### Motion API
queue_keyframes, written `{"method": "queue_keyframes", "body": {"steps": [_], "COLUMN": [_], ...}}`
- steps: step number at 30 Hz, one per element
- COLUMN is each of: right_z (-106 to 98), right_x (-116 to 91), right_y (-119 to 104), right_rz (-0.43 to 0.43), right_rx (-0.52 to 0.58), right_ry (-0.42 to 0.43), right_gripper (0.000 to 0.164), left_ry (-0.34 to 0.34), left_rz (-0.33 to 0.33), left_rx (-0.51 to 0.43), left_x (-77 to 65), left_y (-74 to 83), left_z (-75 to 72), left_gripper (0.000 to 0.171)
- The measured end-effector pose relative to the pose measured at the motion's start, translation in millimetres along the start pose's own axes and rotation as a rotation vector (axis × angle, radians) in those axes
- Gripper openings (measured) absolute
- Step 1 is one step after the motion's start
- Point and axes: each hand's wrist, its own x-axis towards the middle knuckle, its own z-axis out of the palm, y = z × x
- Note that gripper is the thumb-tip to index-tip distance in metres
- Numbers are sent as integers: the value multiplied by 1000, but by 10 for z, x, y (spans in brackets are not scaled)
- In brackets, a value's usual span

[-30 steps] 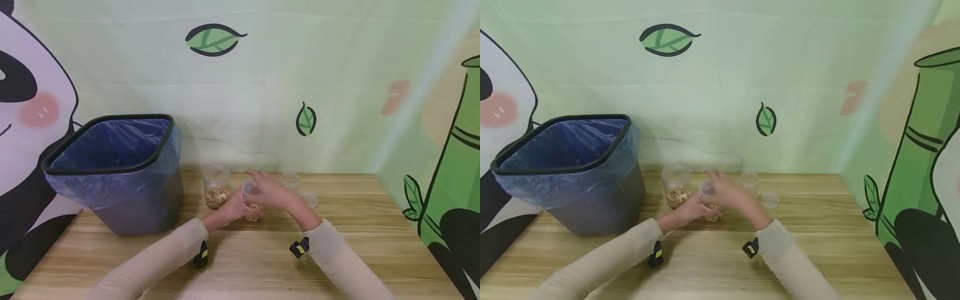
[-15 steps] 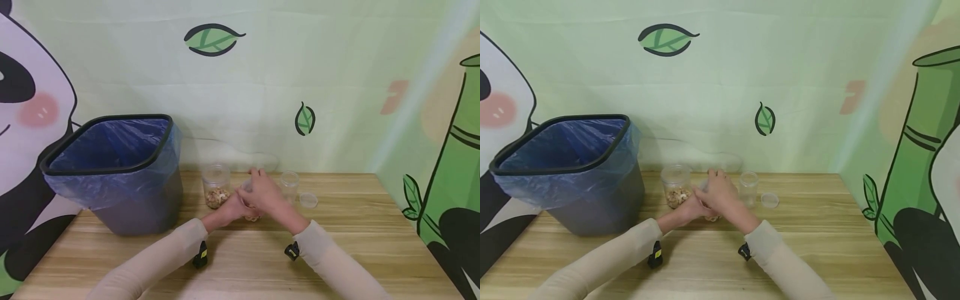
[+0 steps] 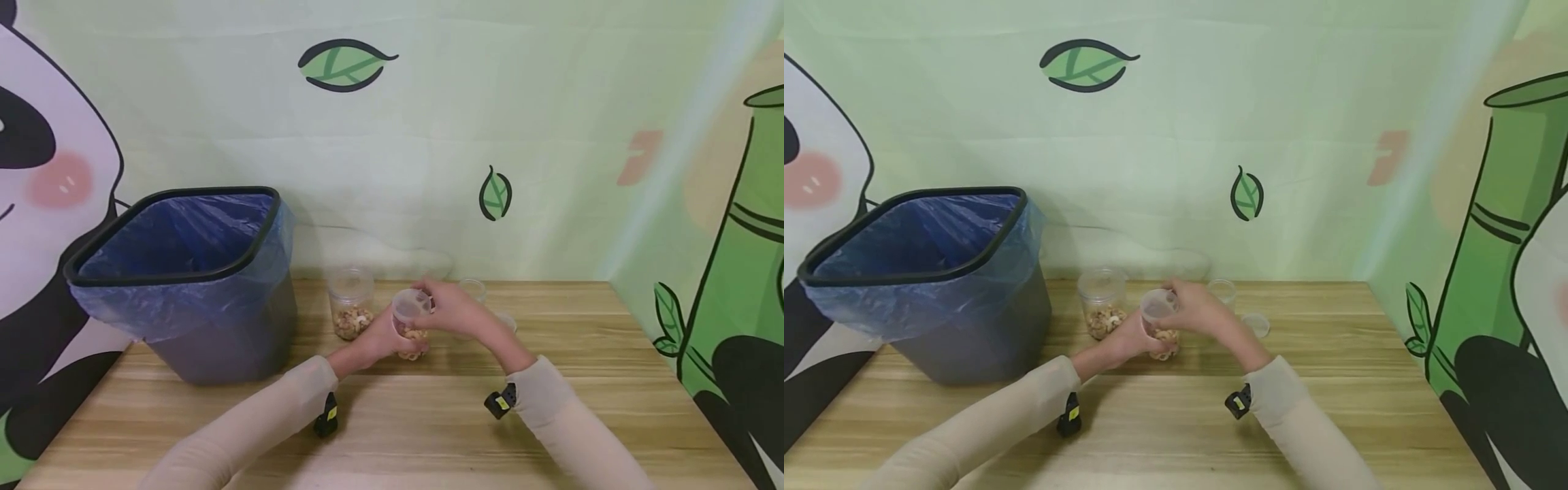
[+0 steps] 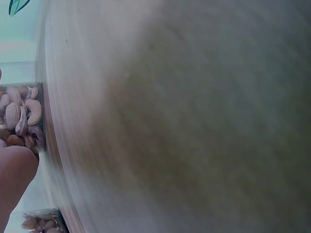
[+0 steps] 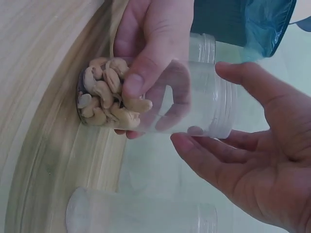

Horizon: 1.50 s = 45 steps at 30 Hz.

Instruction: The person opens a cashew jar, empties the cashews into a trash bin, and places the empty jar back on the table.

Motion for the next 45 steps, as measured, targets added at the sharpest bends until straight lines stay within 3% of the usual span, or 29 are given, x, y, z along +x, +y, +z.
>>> {"method": "queue_keyframes", "body": {"steps": [6,9,14,18,21,24,29,33,38,45], "right_z": [63,174,399,499,489,428,259,132,10,-104], "right_x": [-14,9,95,150,149,126,73,41,7,-63], "right_y": [-73,-187,-369,-393,-343,-270,-225,-270,-334,-334], "right_rz": [5,75,237,286,250,174,70,4,5,2], "right_rx": [20,-70,-306,-392,-355,-279,-228,-277,-263,-225], "right_ry": [-55,32,215,251,254,243,207,153,116,127], "right_gripper": [89,86,80,76,71,70,69,64,65,63], "left_ry": [3,2,43,56,42,26,26,29,27,32], "left_rz": [-43,-50,-52,-71,-98,-78,1,12,3,-30], "left_rx": [-38,-35,113,151,105,46,6,31,59,34], "left_x": [-23,-29,-36,-40,-51,-44,-6,17,24,5], "left_y": [3,9,16,16,23,22,4,-6,-4,16], "left_z": [-2,0,-2,-1,7,18,23,21,22,12], "left_gripper": [84,80,67,75,72,67,79,89,91,96]}}
